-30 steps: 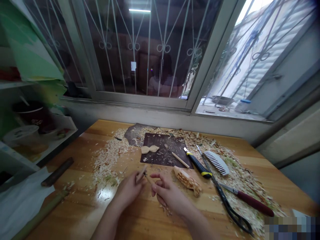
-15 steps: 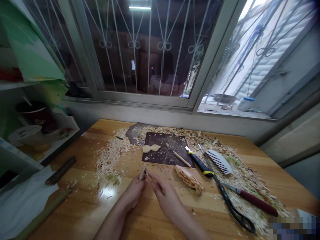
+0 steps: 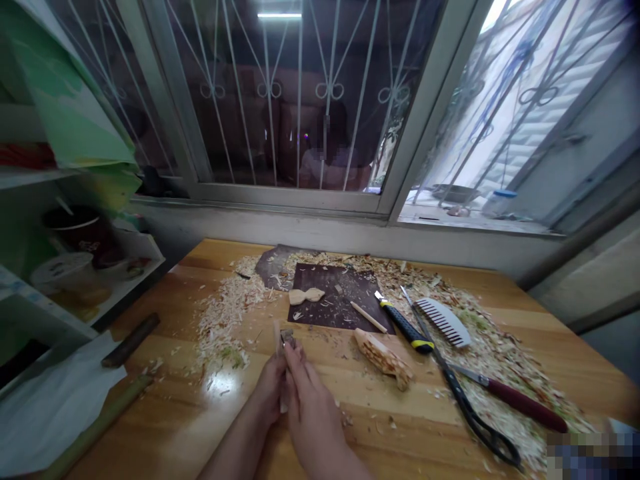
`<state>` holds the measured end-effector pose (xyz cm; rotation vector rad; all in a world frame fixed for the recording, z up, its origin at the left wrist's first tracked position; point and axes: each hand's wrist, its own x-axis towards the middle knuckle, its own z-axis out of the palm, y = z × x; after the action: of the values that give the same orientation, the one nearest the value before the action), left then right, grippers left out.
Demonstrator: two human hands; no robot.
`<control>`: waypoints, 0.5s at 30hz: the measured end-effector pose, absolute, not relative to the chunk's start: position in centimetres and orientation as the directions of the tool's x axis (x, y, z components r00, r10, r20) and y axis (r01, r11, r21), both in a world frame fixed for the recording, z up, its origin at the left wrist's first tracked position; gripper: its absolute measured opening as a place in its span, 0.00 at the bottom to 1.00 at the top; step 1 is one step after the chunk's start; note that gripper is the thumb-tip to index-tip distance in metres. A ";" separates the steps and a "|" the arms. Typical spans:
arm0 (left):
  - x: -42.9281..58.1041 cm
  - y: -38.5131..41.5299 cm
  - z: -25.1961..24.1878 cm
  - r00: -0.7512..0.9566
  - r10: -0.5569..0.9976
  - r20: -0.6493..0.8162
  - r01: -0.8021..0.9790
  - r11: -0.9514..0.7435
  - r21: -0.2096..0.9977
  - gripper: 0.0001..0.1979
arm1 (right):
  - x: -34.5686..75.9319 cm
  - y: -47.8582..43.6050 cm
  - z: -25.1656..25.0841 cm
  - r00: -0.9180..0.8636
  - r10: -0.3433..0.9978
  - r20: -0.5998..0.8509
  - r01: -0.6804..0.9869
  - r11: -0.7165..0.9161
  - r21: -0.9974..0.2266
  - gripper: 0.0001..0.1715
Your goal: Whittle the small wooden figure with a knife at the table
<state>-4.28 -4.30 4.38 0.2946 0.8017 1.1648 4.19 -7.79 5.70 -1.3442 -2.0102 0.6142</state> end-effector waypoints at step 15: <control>-4.5 -4.5 3.4 0.146 0.964 -0.222 -0.620 0.264 0.738 0.14 | 5.5 -7.5 9.2 -0.435 0.891 0.127 0.709 0.427 -0.562 0.30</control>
<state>-4.53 -4.51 3.40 0.5483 0.7681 1.2261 5.53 -7.53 9.17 -1.3602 -2.2776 0.6087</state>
